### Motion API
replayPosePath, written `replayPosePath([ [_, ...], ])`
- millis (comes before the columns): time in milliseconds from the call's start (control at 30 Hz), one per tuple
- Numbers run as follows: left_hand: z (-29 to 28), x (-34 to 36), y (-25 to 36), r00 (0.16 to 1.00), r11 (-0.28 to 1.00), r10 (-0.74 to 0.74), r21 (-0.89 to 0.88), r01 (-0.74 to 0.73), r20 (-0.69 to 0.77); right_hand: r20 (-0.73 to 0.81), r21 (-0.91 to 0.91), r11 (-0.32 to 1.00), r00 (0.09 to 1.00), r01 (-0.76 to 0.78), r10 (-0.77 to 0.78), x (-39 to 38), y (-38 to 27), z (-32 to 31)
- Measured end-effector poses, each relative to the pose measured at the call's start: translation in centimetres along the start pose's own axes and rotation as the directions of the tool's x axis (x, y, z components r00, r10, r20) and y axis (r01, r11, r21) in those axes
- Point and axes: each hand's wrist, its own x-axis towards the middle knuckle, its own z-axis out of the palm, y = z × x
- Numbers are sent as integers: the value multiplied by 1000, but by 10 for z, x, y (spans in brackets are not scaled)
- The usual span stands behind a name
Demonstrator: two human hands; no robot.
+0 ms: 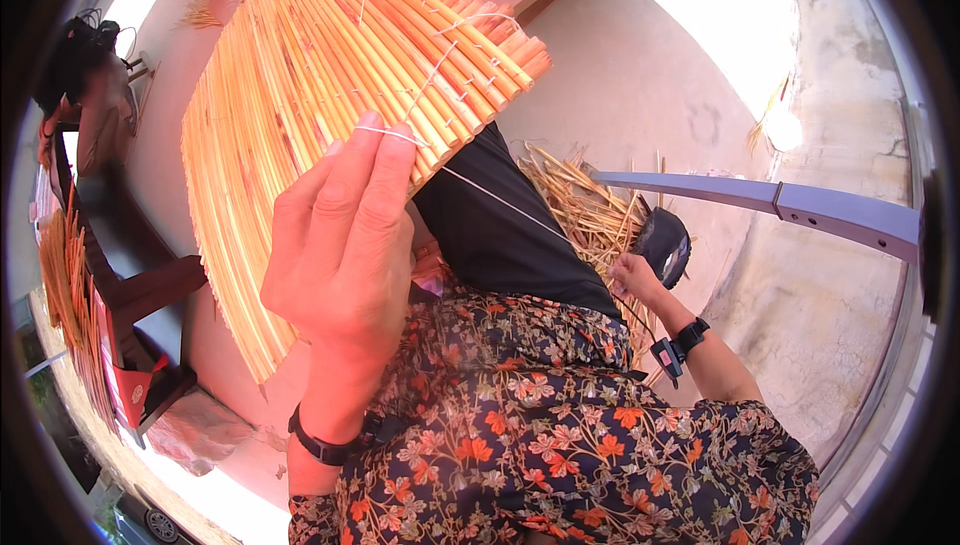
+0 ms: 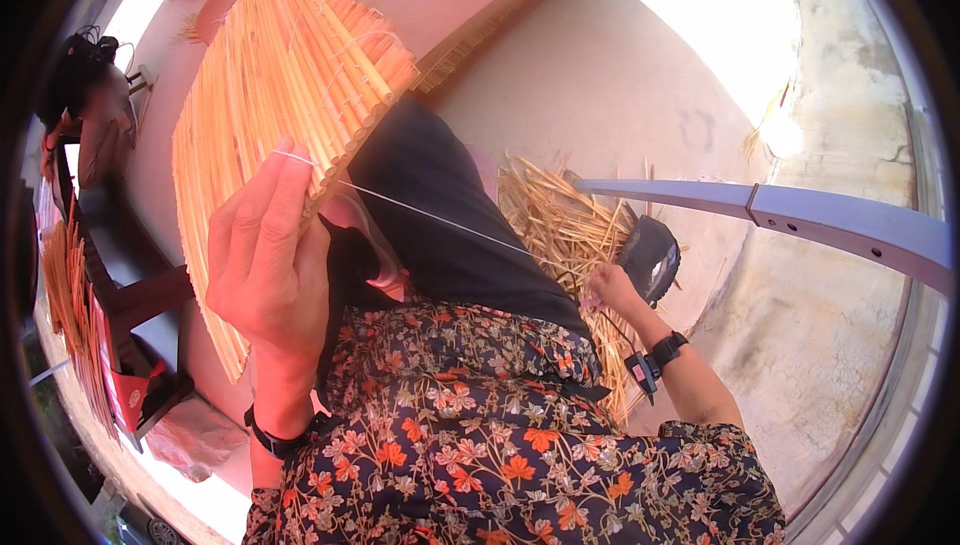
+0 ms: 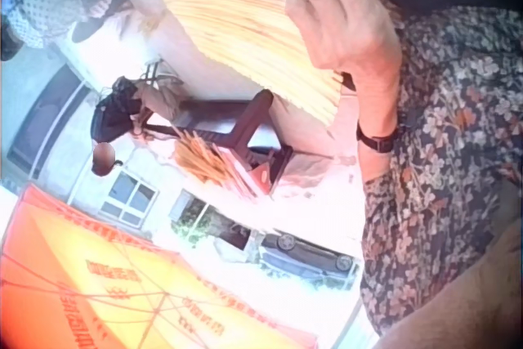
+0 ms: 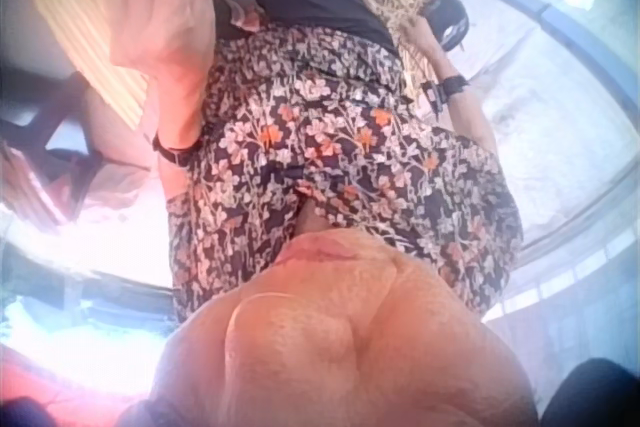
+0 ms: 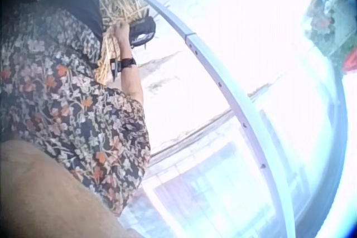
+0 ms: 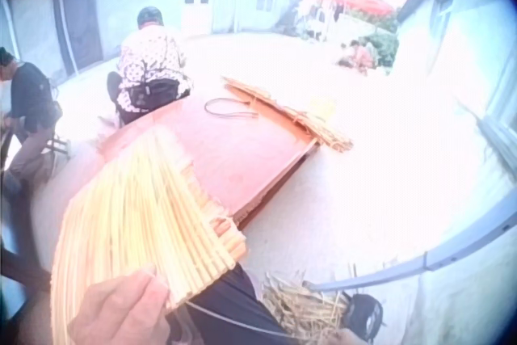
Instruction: The person weaves a flat mat using thin bamboo strips and white string. They hold the bundle of strips in their left hand and use their right hand to wrap and tie the string around the strips at regular intervals. The person occasionally flips the mat to work on different sections.
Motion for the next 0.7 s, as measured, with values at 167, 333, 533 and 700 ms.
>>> replayPosePath([
  [167, 5, -3, 1, 999, 1000, 18, -7, -18, 28, 84, -525, 678, 824, 514, -560, -35, -103, -9],
  [333, 6, -7, 4, 997, 994, -79, -76, 78, -7, -7, 743, 470, 707, 477, -707, -84, -267, 19],
  [533, 2, -11, 4, 997, 995, -48, -79, 53, 64, 195, 910, 375, 620, 174, -760, -98, -332, 61],
  [700, 8, -12, 8, 997, 993, -69, -93, 73, 41, 167, 942, 316, 659, 113, -733, -71, -296, 43],
])
